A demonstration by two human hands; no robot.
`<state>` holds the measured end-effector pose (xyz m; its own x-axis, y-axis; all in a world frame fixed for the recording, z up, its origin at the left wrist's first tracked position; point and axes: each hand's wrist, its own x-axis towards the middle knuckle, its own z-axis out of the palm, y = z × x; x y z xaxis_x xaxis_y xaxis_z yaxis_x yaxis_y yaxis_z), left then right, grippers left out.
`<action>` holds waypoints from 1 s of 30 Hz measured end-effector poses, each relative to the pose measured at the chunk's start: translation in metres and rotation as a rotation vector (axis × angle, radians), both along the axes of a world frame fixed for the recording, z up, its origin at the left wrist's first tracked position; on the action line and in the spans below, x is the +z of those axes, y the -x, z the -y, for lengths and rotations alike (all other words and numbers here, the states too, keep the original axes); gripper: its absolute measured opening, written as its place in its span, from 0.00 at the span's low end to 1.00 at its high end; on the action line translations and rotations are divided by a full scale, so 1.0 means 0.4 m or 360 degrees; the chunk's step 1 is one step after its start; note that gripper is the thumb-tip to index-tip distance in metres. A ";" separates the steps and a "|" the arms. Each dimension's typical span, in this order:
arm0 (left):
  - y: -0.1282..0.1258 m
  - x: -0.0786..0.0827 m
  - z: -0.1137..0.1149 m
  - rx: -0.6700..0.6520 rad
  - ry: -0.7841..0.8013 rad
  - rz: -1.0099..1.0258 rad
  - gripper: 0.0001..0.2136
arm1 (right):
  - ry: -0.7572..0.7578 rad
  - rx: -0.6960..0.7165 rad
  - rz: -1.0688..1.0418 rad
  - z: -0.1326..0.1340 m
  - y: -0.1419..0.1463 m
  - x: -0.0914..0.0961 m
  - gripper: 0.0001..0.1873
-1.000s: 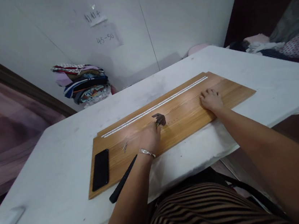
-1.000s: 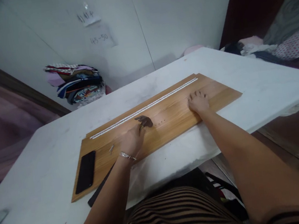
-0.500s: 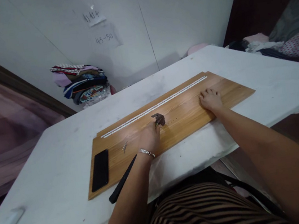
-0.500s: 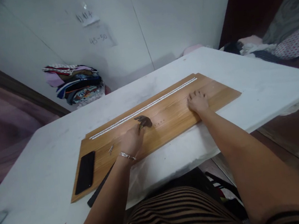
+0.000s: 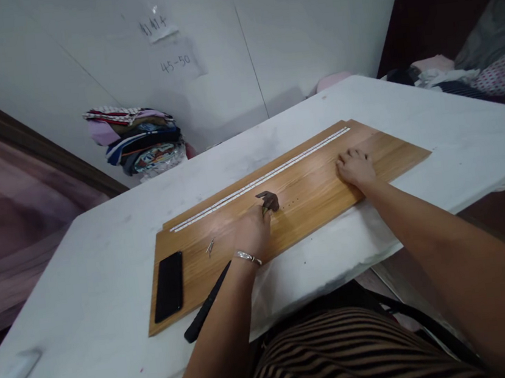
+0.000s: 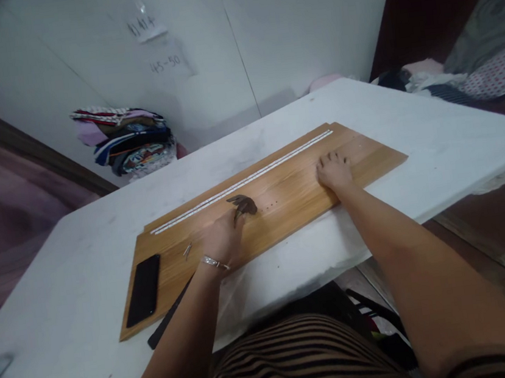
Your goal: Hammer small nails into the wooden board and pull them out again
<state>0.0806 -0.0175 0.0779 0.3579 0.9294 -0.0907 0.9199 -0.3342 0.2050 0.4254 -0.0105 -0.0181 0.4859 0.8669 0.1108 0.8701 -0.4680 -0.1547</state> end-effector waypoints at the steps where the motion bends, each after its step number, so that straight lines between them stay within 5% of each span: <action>1: 0.000 -0.003 0.001 -0.0013 -0.0005 0.0007 0.13 | -0.0008 0.0002 0.0001 0.000 0.000 -0.001 0.28; 30: 0.006 -0.007 -0.007 -0.0015 0.0017 0.0023 0.13 | 0.0005 0.0001 -0.0023 0.002 0.002 0.005 0.28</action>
<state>0.0781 -0.0146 0.0752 0.3678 0.9250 -0.0951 0.9137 -0.3405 0.2217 0.4247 -0.0112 -0.0162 0.4870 0.8675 0.1013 0.8681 -0.4680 -0.1656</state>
